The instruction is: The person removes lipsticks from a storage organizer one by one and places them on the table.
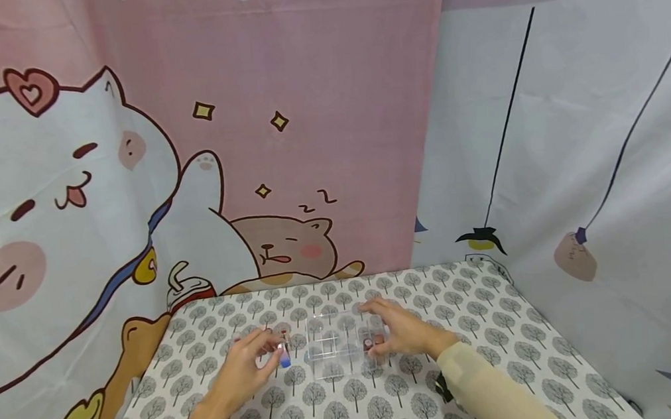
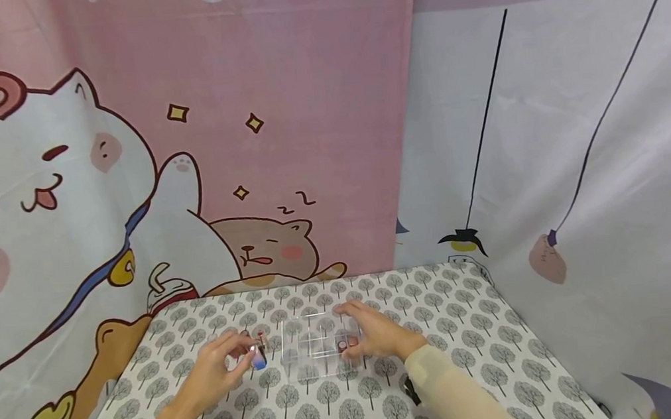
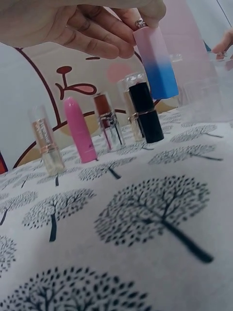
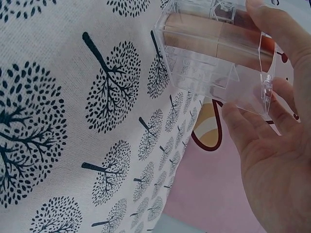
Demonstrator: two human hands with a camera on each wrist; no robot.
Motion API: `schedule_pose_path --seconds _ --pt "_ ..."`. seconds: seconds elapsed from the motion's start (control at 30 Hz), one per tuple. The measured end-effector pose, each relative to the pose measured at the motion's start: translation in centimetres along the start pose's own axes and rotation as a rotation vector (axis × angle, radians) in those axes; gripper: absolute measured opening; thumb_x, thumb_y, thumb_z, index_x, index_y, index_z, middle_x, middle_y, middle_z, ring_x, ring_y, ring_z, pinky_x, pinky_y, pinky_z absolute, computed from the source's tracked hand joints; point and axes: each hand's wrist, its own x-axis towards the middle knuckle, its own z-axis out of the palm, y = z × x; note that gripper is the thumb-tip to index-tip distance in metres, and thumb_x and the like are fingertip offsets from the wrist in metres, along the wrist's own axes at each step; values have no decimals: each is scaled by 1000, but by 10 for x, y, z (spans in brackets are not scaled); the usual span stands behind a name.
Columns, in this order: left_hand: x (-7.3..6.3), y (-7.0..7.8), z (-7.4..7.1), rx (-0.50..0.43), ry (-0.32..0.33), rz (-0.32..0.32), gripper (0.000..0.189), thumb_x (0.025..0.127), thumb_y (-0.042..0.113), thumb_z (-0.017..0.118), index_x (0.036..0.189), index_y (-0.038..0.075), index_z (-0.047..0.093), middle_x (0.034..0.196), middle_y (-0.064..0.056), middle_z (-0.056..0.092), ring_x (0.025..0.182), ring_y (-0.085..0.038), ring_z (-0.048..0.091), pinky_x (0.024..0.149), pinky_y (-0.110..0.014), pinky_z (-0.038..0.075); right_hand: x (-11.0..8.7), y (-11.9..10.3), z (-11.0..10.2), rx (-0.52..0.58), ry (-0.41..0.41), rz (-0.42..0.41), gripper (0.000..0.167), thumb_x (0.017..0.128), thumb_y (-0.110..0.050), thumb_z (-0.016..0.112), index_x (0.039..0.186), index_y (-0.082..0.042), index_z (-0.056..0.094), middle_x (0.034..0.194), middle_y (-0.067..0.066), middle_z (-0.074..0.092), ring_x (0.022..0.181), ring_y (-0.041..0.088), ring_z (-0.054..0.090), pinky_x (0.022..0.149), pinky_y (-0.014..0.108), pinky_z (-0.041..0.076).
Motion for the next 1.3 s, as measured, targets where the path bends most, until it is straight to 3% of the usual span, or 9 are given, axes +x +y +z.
schedule_pose_path --seconds 0.23,0.47,0.77,1.07,1.3 --pt "-7 -8 0 46 -13 -61 27 90 -3 96 112 7 84 101 4 80 87 -5 75 77 -35 74 0 2 1 4 -1 1 105 89 -43 102 176 -21 49 184 8 47 162 41 55 134 74 47" --pt "-12 -19 1 73 -21 -133 26 91 -1 97 111 11 84 100 6 79 86 -3 74 77 -29 73 1 4 3 2 4 -14 106 88 -44 102 176 -21 48 183 9 47 163 42 55 134 75 47" --pt "-15 -29 2 76 9 -119 27 88 -8 95 109 4 83 96 0 78 82 -3 74 73 -26 72 3 6 3 5 1 -17 105 89 -42 102 177 -22 47 184 8 47 164 40 54 135 73 47" --pt "-15 -32 4 73 -58 -276 26 91 -5 94 112 6 84 97 4 78 85 -4 73 78 -31 73 4 6 3 6 0 -27 104 90 -39 102 177 -20 48 183 9 48 162 40 56 135 72 47" --pt "-15 -35 7 76 -66 -320 24 94 -3 93 114 7 85 97 5 77 86 -3 72 78 -29 72 4 6 3 11 3 -31 104 89 -38 102 176 -18 48 183 12 48 161 41 57 135 73 48"
